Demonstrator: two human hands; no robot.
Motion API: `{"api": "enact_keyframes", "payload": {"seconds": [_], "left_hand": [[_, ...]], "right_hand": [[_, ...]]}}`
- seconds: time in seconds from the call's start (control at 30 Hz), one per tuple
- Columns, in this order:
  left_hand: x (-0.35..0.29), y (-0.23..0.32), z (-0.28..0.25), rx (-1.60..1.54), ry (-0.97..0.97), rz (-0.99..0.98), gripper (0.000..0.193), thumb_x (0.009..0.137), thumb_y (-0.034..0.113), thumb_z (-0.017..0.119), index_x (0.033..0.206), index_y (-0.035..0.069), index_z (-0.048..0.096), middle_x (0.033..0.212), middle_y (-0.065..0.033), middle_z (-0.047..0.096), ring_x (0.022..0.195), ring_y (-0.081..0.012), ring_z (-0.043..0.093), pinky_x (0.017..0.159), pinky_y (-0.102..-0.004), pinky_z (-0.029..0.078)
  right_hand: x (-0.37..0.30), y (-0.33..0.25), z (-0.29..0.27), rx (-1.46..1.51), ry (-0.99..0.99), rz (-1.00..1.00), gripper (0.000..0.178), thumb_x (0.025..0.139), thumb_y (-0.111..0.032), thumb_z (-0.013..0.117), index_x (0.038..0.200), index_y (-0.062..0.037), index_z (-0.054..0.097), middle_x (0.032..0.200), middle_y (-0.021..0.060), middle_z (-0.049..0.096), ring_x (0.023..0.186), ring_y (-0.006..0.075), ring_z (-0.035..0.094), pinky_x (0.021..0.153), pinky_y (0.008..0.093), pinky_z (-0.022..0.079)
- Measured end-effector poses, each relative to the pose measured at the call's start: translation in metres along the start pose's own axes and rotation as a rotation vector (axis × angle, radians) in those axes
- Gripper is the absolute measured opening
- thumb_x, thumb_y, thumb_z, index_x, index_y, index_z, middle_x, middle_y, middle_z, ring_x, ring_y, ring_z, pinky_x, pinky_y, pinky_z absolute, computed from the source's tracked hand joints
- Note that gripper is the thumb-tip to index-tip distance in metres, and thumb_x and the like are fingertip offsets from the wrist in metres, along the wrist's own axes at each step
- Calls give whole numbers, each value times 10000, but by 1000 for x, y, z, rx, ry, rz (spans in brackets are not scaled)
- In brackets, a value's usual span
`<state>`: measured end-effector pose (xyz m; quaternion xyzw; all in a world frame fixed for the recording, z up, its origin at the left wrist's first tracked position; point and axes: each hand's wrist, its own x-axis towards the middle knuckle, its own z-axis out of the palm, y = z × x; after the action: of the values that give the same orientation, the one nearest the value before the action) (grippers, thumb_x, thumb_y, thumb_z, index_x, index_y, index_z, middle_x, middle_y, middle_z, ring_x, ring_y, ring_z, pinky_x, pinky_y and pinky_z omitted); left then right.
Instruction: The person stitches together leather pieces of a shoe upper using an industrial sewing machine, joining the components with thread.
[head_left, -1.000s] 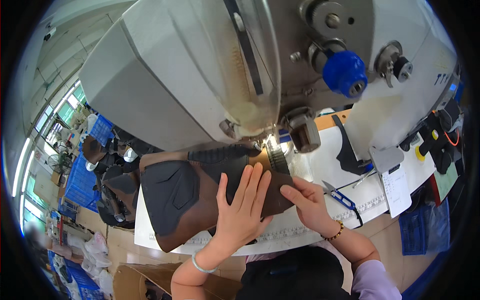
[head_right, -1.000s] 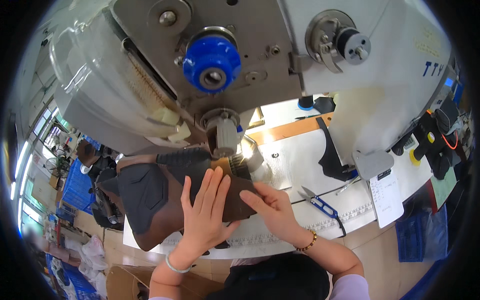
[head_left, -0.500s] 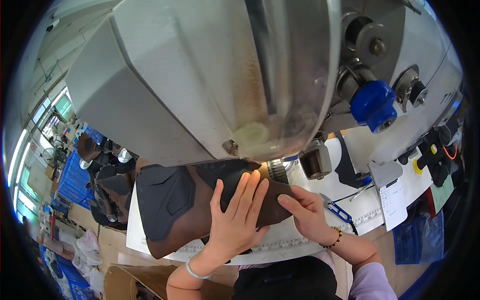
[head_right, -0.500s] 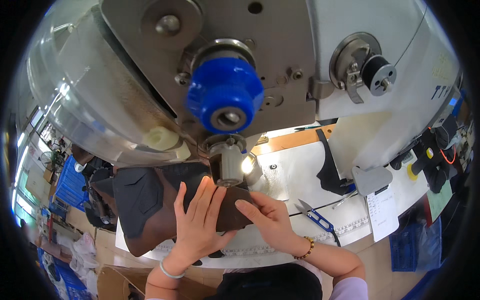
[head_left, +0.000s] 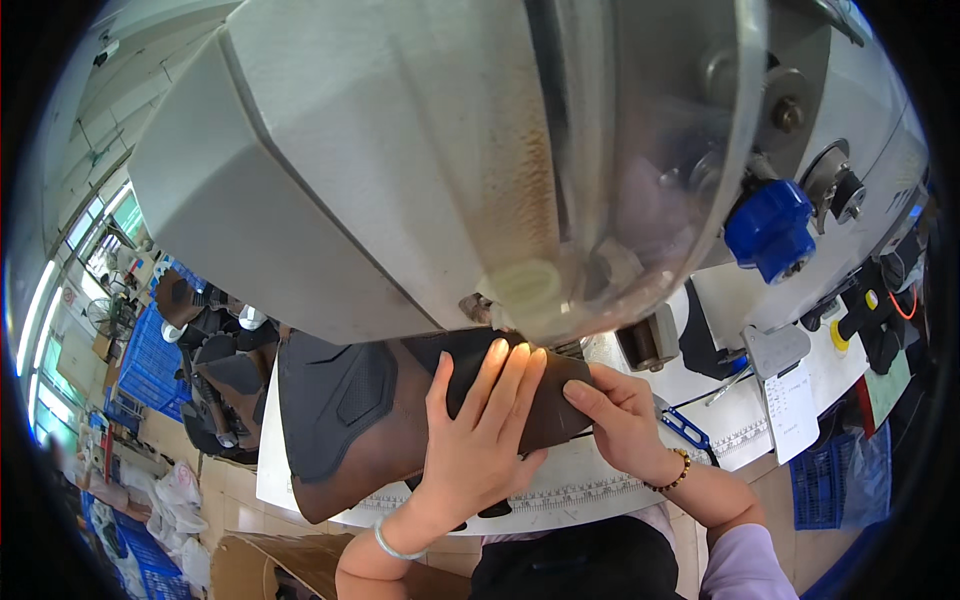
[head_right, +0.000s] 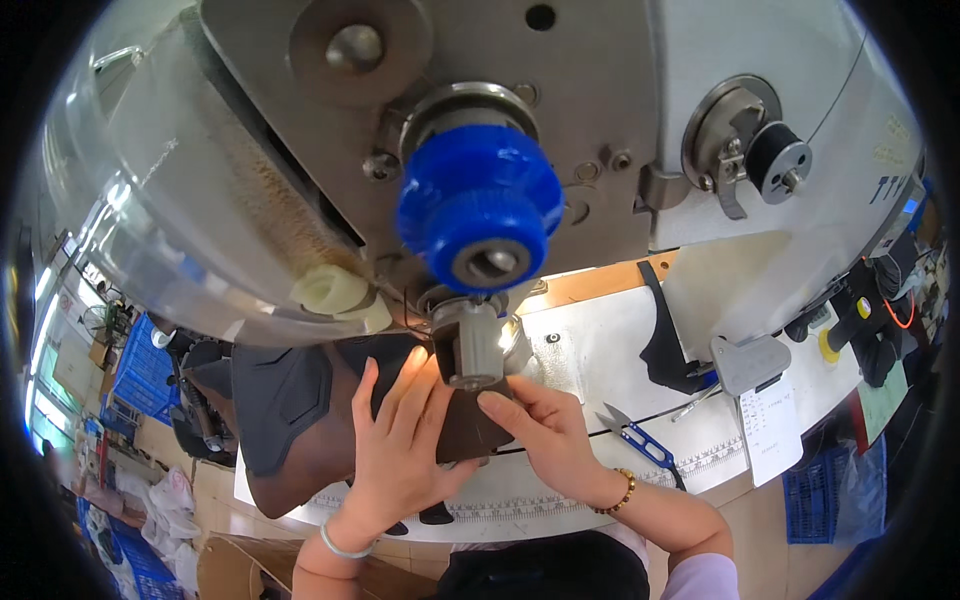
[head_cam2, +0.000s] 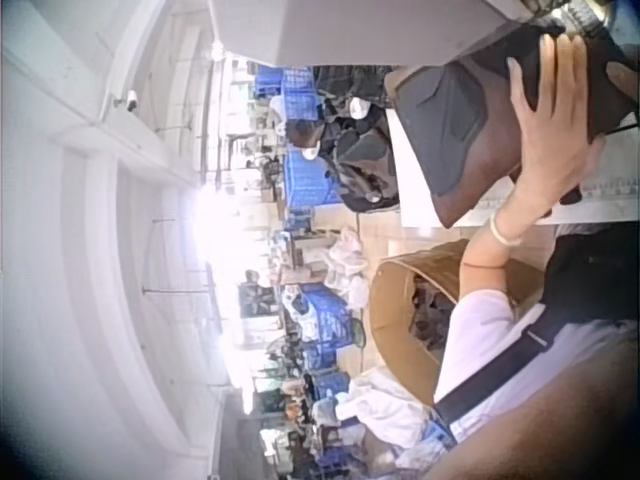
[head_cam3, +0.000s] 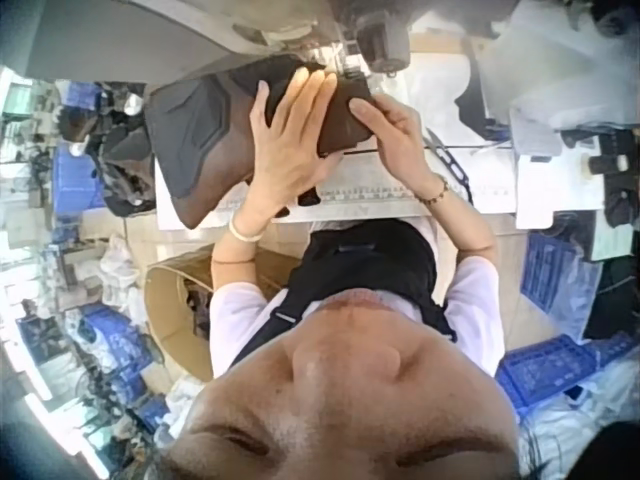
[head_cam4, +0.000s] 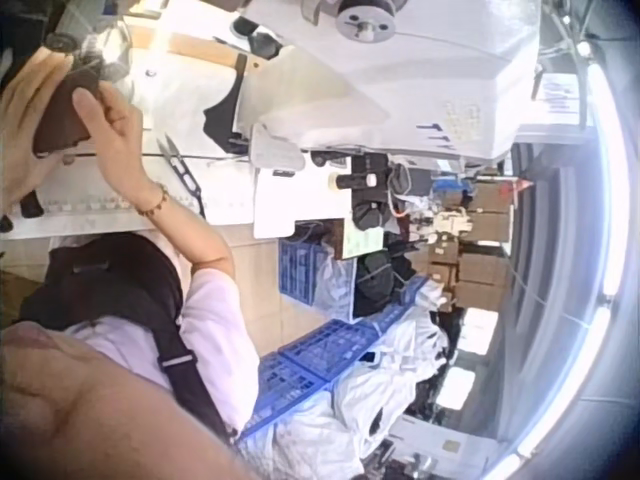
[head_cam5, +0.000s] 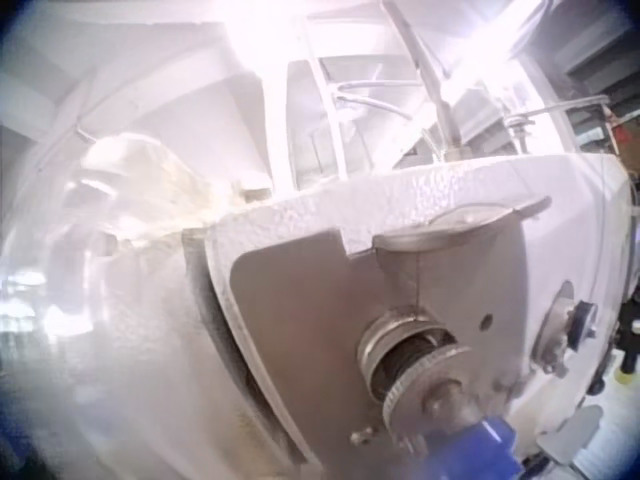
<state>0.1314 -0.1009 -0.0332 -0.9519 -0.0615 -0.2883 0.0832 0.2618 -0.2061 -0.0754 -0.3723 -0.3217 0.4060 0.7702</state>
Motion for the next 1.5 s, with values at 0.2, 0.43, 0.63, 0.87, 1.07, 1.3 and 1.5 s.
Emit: {"api": "enact_keyframes", "payload": {"seconds": [0.2, 0.43, 0.63, 0.87, 1.07, 1.3, 1.5], "left_hand": [[-1, -3, 0, -112, -17, -56, 723, 540, 261, 767, 1172, 10, 522, 1246, -144, 455, 1221, -294, 429, 1058, -566, 193], [-10, -8, 2, -109, -10, -30, 672, 575, 242, 763, 1204, 146, 547, 1263, -123, 450, 1261, -295, 398, 1065, -574, 183], [-4, -15, 0, -130, -32, -7, 696, 580, 271, 775, 1223, 143, 543, 1257, -111, 456, 1258, -291, 402, 1068, -570, 187], [-2, -24, -5, -155, -36, 49, 691, 616, 316, 777, 1221, 86, 535, 1234, -123, 472, 1204, -300, 440, 1070, -557, 194], [-3, 2, -6, -187, 11, -46, 623, 693, 227, 705, 1245, 24, 498, 1217, -151, 489, 1158, -314, 476, 1058, -494, 267], [5, 4, 2, -141, 90, -18, 416, 777, 204, 664, 1166, 80, 585, 1188, -128, 519, 1117, -286, 505, 1027, -462, 325], [-2, 12, 11, -67, 123, 15, 453, 770, 139, 668, 1203, 60, 560, 1229, -72, 527, 1176, -251, 481, 1037, -471, 323]], "right_hand": [[7, -1, 3, -24, 7, -45, 218, 931, -138, 535, 1058, 33, 583, 919, 33, 635, 822, 44, 555, 728, 192, 469], [6, 4, 4, -69, -1, -79, 226, 933, -128, 528, 1088, 32, 570, 930, 36, 629, 821, 43, 554, 728, 192, 471], [9, 6, 8, -43, 48, -82, 246, 926, -129, 543, 1111, 31, 565, 925, 28, 622, 811, 32, 542, 710, 183, 457], [5, 15, 1, -134, 45, -8, 260, 911, -103, 551, 1139, 23, 545, 961, 22, 612, 858, 42, 535, 744, 171, 423], [-10, 26, -21, -110, -187, -69, 409, 891, -51, 539, 1278, -1, 419, 1139, 80, 562, 1051, 127, 519, 892, 274, 423], [-2, 31, -17, -301, -170, -126, 326, 892, -51, 540, 1211, -6, 492, 1025, 58, 606, 949, 120, 569, 832, 260, 450], [-4, 26, -16, -380, -160, -189, 257, 875, -49, 563, 1125, 6, 534, 911, 44, 596, 852, 84, 545, 732, 240, 451]]}}
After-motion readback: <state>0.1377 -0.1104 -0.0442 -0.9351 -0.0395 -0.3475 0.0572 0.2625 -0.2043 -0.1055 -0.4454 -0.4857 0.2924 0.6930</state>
